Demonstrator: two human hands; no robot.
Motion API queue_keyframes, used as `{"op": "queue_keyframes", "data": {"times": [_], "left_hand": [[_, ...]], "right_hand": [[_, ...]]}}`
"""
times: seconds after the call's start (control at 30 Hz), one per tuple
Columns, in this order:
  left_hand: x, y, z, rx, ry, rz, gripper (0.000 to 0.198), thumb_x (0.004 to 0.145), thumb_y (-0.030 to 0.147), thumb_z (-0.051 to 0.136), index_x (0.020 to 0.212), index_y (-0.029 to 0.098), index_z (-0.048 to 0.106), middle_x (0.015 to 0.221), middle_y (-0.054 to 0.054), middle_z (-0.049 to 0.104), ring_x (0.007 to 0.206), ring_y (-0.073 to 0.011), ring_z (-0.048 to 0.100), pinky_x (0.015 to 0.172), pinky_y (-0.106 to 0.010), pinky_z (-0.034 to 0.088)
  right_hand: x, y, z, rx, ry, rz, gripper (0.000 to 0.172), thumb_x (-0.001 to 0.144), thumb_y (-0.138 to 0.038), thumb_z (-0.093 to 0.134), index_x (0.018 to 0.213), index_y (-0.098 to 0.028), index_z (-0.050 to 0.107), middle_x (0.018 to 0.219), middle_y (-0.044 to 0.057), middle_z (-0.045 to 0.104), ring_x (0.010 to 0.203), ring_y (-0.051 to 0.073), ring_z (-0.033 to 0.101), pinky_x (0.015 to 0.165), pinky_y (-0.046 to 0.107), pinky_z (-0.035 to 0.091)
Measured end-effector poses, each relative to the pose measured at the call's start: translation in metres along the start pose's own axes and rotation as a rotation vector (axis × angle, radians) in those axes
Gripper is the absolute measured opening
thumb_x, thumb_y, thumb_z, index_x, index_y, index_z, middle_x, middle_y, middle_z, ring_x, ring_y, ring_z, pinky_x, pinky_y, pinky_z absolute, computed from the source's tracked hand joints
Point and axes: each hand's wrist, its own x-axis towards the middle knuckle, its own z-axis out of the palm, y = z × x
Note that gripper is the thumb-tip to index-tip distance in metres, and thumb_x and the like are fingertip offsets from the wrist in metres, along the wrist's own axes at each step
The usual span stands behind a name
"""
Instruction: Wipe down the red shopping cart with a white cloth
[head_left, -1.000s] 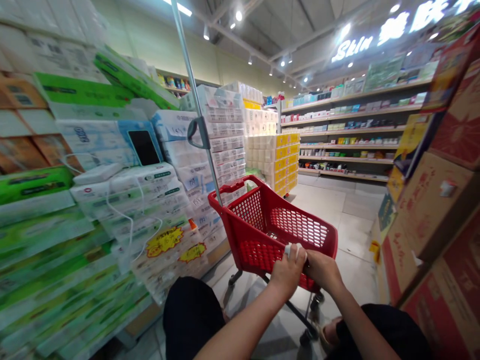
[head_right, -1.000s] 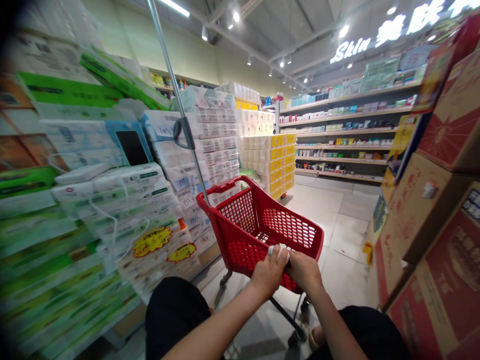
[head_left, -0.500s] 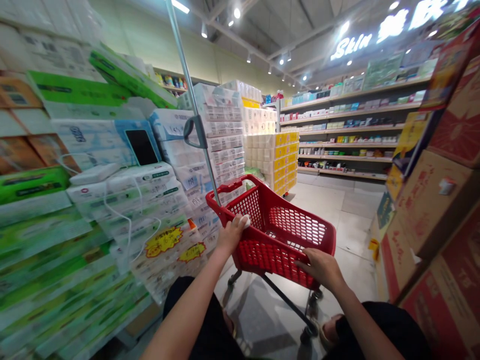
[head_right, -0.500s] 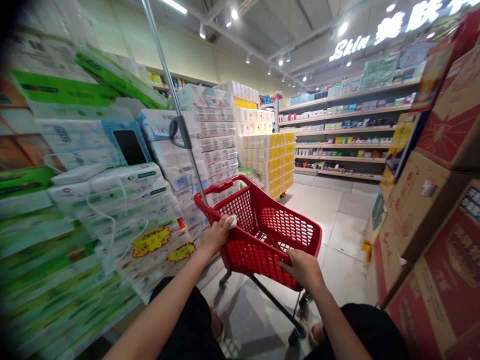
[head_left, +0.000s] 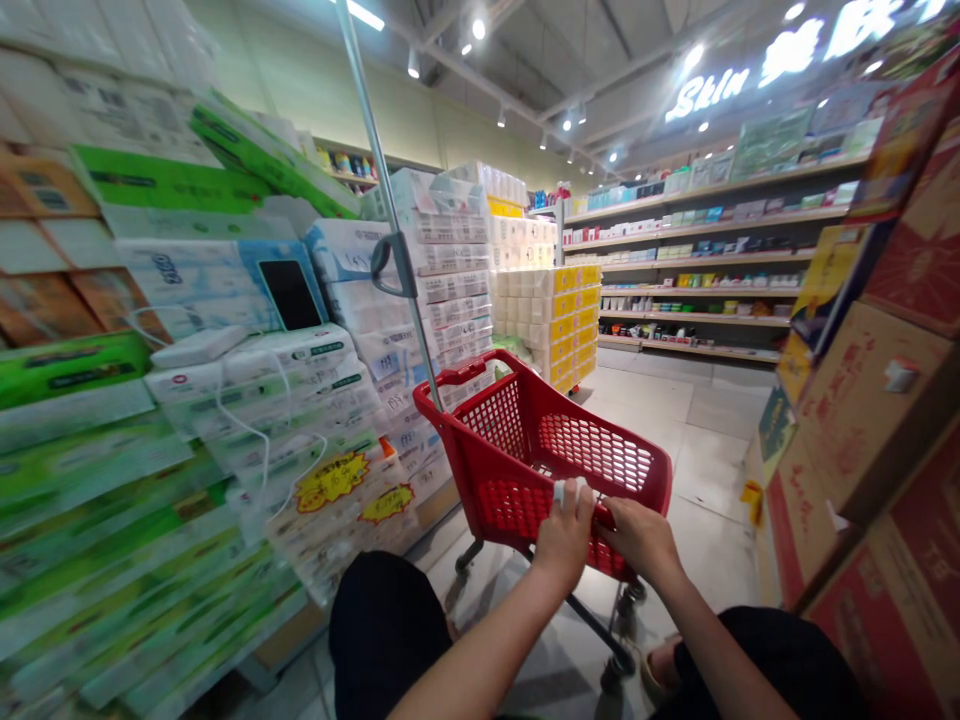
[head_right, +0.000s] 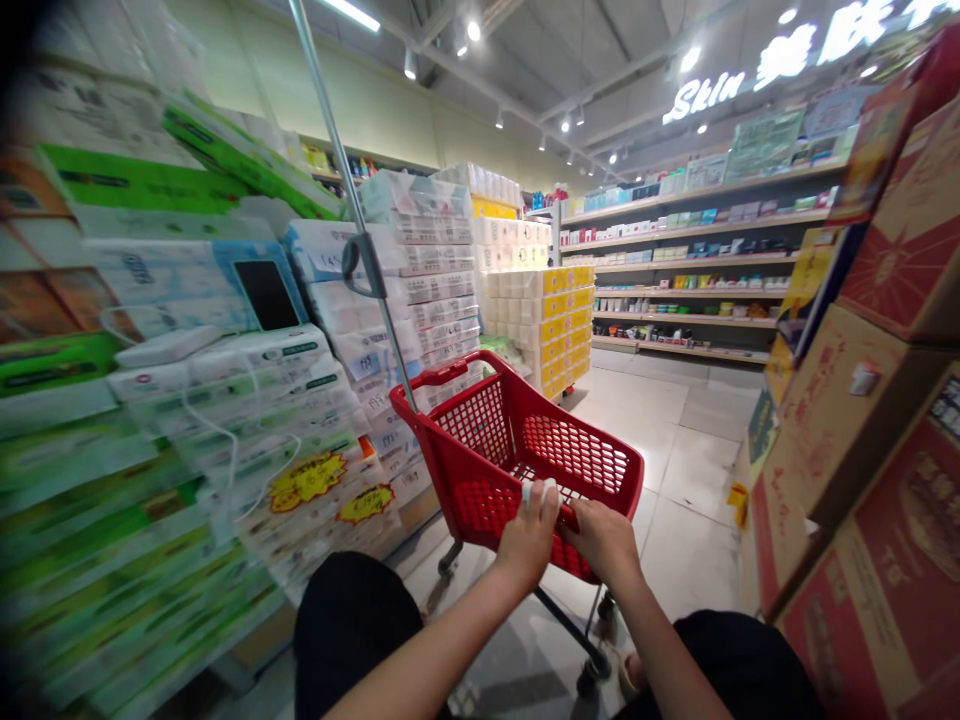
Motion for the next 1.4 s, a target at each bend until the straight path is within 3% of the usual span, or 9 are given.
{"op": "queue_keyframes", "data": {"times": [0.07,0.17,0.27,0.43,0.53,0.73,0.97,1.27,1.4], "left_hand": [[-0.003,0.011,-0.004,-0.022,0.000,0.048,0.055,0.093,0.018,0.043,0.146,0.022,0.030,0.148,-0.014,0.031,0.123,-0.0264,0.049,0.067,-0.024,0.059],[-0.005,-0.002,-0.014,-0.035,-0.039,0.112,0.053,0.095,0.024,0.043,0.146,0.029,0.031,0.146,-0.011,0.034,0.106,-0.0225,0.057,0.065,-0.026,0.058],[-0.001,-0.038,-0.024,-0.032,-0.096,0.110,0.054,0.094,0.027,0.046,0.145,0.035,0.031,0.145,-0.008,0.038,0.095,-0.0196,0.057,0.070,-0.028,0.056],[0.013,-0.106,-0.030,0.037,-0.126,-0.071,0.056,0.095,0.023,0.043,0.146,0.040,0.028,0.148,-0.004,0.036,0.097,-0.0200,0.056,0.071,-0.030,0.055],[0.019,-0.125,-0.024,0.068,-0.113,-0.155,0.055,0.096,0.021,0.039,0.147,0.038,0.027,0.151,-0.004,0.033,0.098,-0.0204,0.056,0.070,-0.031,0.056],[0.021,-0.112,-0.006,0.039,-0.093,-0.227,0.056,0.096,0.017,0.038,0.148,0.032,0.025,0.154,-0.007,0.027,0.127,-0.0255,0.043,0.076,-0.030,0.058],[0.036,-0.119,-0.011,0.020,-0.166,-0.245,0.055,0.095,0.015,0.040,0.146,0.032,0.028,0.153,-0.008,0.026,0.110,-0.0230,0.054,0.076,-0.034,0.058],[0.006,-0.056,-0.013,-0.198,-0.131,-0.111,0.057,0.092,0.012,0.043,0.143,0.030,0.027,0.150,-0.007,0.029,0.123,-0.0229,0.047,0.090,-0.034,0.054],[0.000,-0.059,-0.021,-0.265,-0.157,-0.008,0.050,0.094,0.016,0.044,0.139,0.034,0.032,0.145,-0.003,0.035,0.109,-0.0190,0.054,0.086,-0.032,0.053]], "right_hand": [[-0.001,-0.004,0.001,0.011,0.013,0.005,0.015,0.086,-0.028,0.055,0.098,-0.026,0.064,0.095,0.002,0.072,0.087,0.018,0.066,0.067,0.026,0.041],[-0.002,-0.010,0.002,0.019,0.024,0.004,0.014,0.088,-0.032,0.055,0.097,-0.026,0.064,0.094,0.002,0.072,0.087,0.019,0.067,0.067,0.027,0.041],[-0.002,-0.015,0.004,-0.014,0.031,-0.005,0.020,0.090,-0.042,0.053,0.089,-0.024,0.062,0.088,0.003,0.072,0.083,0.019,0.066,0.064,0.027,0.040],[0.000,-0.019,0.006,-0.059,0.042,-0.005,0.029,0.093,-0.047,0.049,0.078,-0.023,0.055,0.082,0.003,0.070,0.077,0.018,0.065,0.061,0.027,0.036],[0.000,-0.018,0.007,-0.038,0.046,-0.009,0.030,0.093,-0.048,0.050,0.078,-0.023,0.054,0.081,0.002,0.069,0.076,0.018,0.064,0.060,0.028,0.034],[-0.006,-0.020,0.018,-0.069,0.092,-0.021,0.026,0.093,-0.045,0.051,0.080,-0.022,0.053,0.081,0.003,0.068,0.076,0.019,0.065,0.062,0.028,0.034],[-0.009,-0.039,0.015,-0.057,0.125,-0.030,0.017,0.092,-0.036,0.051,0.104,-0.024,0.055,0.099,0.004,0.067,0.085,0.019,0.065,0.064,0.028,0.040],[-0.008,-0.064,0.009,0.058,0.182,-0.053,0.051,0.087,-0.024,0.049,0.137,-0.022,0.038,0.137,0.012,0.051,0.110,0.024,0.059,0.075,0.031,0.049],[-0.011,-0.055,0.004,0.138,0.074,-0.086,0.062,0.085,-0.029,0.053,0.143,-0.021,0.032,0.137,0.013,0.052,0.109,0.024,0.061,0.079,0.033,0.049]]}}
